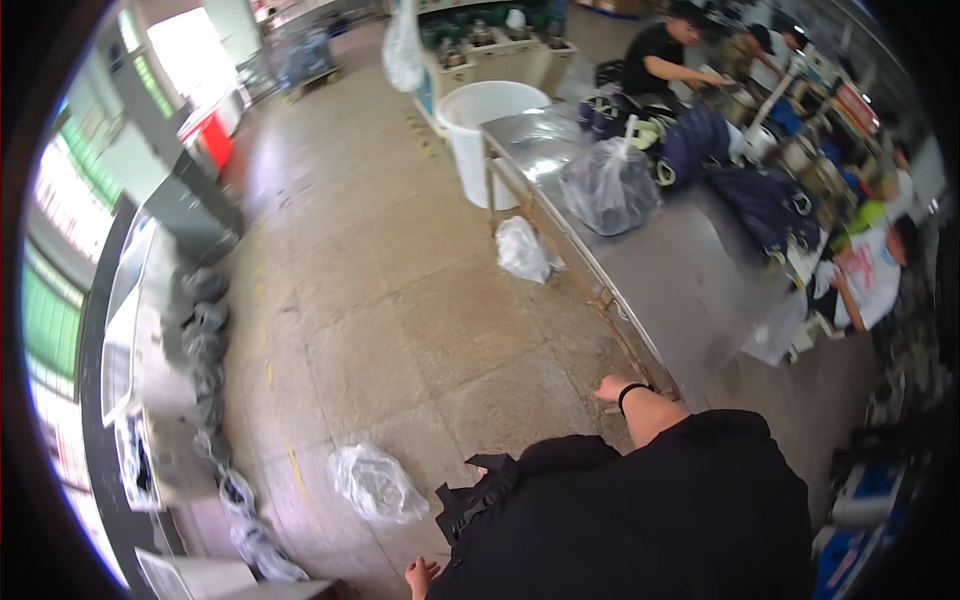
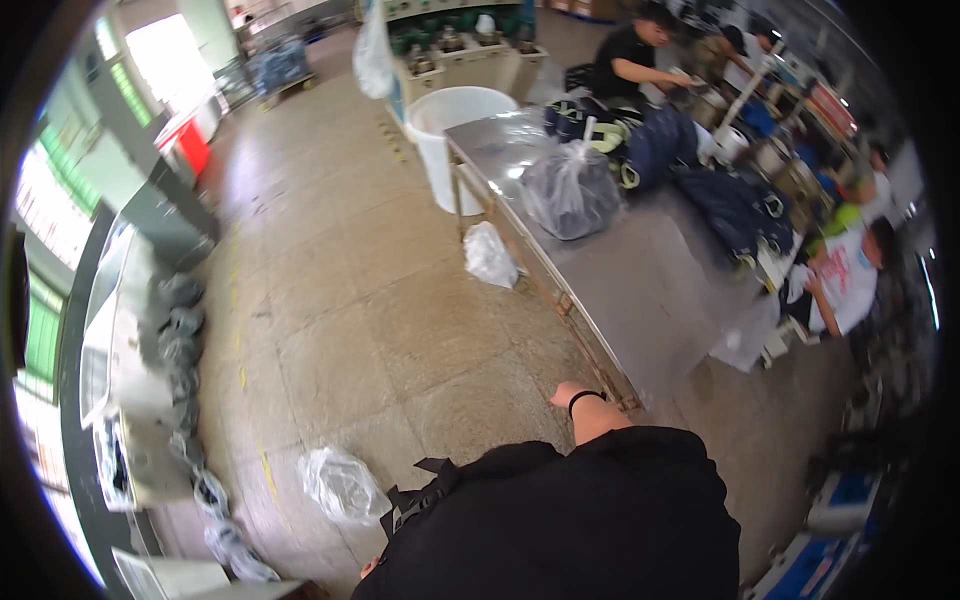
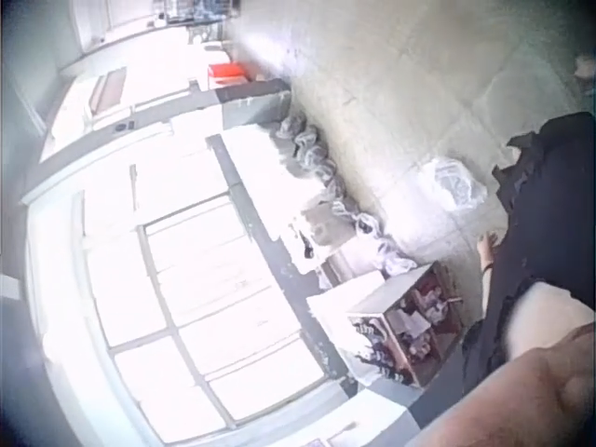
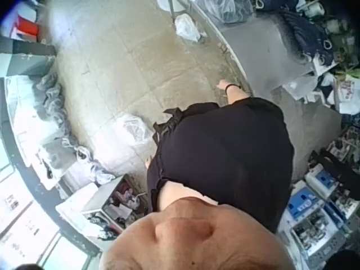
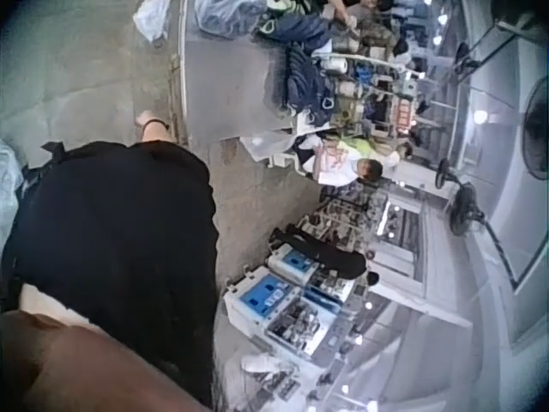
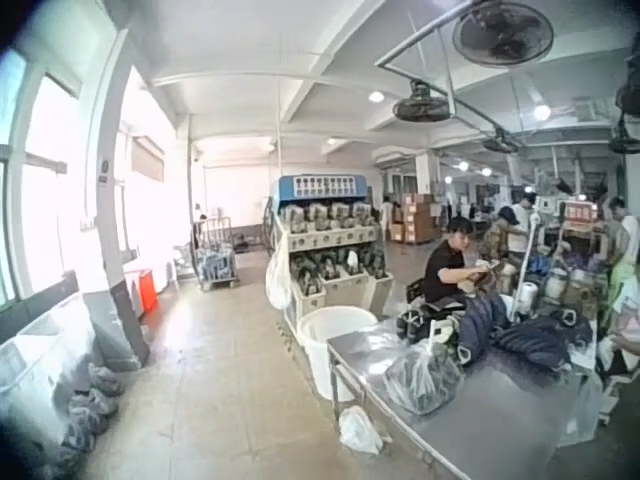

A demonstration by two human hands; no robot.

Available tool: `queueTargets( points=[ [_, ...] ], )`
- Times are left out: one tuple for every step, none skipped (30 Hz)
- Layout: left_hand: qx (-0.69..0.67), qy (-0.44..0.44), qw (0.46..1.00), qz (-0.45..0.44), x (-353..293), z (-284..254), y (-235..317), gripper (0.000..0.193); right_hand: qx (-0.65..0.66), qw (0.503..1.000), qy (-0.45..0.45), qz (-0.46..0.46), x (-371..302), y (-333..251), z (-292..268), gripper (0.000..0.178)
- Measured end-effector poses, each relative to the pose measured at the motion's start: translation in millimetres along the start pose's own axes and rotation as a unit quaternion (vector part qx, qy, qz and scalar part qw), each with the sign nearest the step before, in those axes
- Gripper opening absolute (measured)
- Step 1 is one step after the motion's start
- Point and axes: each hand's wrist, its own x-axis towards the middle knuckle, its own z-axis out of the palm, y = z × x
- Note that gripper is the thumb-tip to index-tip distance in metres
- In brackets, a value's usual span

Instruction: Operating industrial footwear machines and managing components on a production line.

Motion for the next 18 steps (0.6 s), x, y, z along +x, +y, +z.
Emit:
queueTargets(
  points=[
    [-0.033, 0.02, 0.999, -0.011, 16.7, -9.3, 13.7, 0.043, 0.014, 1.0, -0.001, 0.014, -3.9, -1.2, 0.8, 0.041],
    [-0.004, 0.114, 0.993, 0.003, 13.0, 2.0, 51.9, 0.031, 0.048, 0.999, -0.012, 0.021, -14.4, 7.1, 2.7, 0.041],
    [0.012, 0.104, 0.994, 0.009, 15.6, 1.1, 82.2, 0.031, 0.075, 0.997, -0.025, 0.015, -23.6, 8.2, 4.5, 0.042],
    [0.073, 0.078, 0.994, 0.015, 23.0, 0.5, 108.4, 0.029, 0.087, 0.995, -0.025, 0.03, -32.9, 7.1, 7.7, 0.042],
    [0.134, 0.056, 0.989, 0.021, 31.1, -3.9, 129.8, 0.027, 0.139, 0.99, 0.005, 0.022, -42.6, 2.5, 12.8, 0.04],
    [0.144, 0.052, 0.988, 0.024, 46.1, -5.9, 145.8, 0.027, 0.187, 0.982, 0.036, 0.01, -47.9, -7.2, 13.4, 0.038],
    [0.149, 0.017, 0.988, 0.029, 64.8, -1.7, 162.4, 0.027, 0.195, 0.98, 0.036, 0.018, -52.1, -15.7, 11.5, 0.038],
    [0.152, -0.02, 0.988, 0.033, 83.9, 10.4, 182.5, 0.028, 0.238, 0.968, 0.076, 0.038, -56.6, -25.3, 5.2, 0.036],
    [0.156, -0.056, 0.985, 0.038, 102.8, 27.0, 204.1, 0.029, 0.28, 0.951, 0.117, 0.058, -58.8, -34.4, -3.4, 0.034],
    [0.157, -0.092, 0.982, 0.041, 121.4, 44.6, 223.2, 0.03, 0.307, 0.931, 0.189, 0.062, -56.6, -43.8, -22.2, 0.029],
    [0.158, -0.125, 0.978, 0.042, 137.6, 60.2, 239.8, 0.032, 0.306, 0.901, 0.302, 0.052, -52.1, -52.4, -46.0, 0.029],
    [0.172, -0.141, 0.973, 0.066, 150.9, 78.0, 258.9, 0.031, 0.3, 0.86, 0.41, 0.039, -43.5, -59.1, -74.2, 0.031],
    [0.185, -0.156, 0.966, 0.088, 160.3, 96.7, 279.5, 0.031, 0.284, 0.835, 0.47, 0.031, -31.4, -62.1, -108.5, 0.036],
    [0.193, -0.158, 0.964, 0.09, 165.7, 114.8, 299.8, 0.031, 0.267, 0.806, 0.528, 0.026, -17.1, -60.7, -143.2, 0.043],
    [0.199, -0.188, 0.949, 0.158, 168.9, 131.0, 319.8, 0.032, 0.252, 0.78, 0.572, 0.021, 0.0, -59.5, -175.0, 0.05],
    [0.203, -0.217, 0.928, 0.224, 170.8, 147.0, 342.8, 0.033, 0.235, 0.752, 0.615, 0.014, 18.1, -56.9, -209.0, 0.057],
    [0.211, -0.217, 0.926, 0.225, 170.3, 157.6, 369.5, 0.033, 0.236, 0.733, 0.637, 0.02, 32.6, -54.1, -242.6, 0.061],
    [0.245, -0.255, 0.897, 0.264, 169.4, 162.5, 394.1, 0.034, 0.238, 0.715, 0.657, 0.025, 45.4, -51.7, -272.3, 0.065]
  ],
)
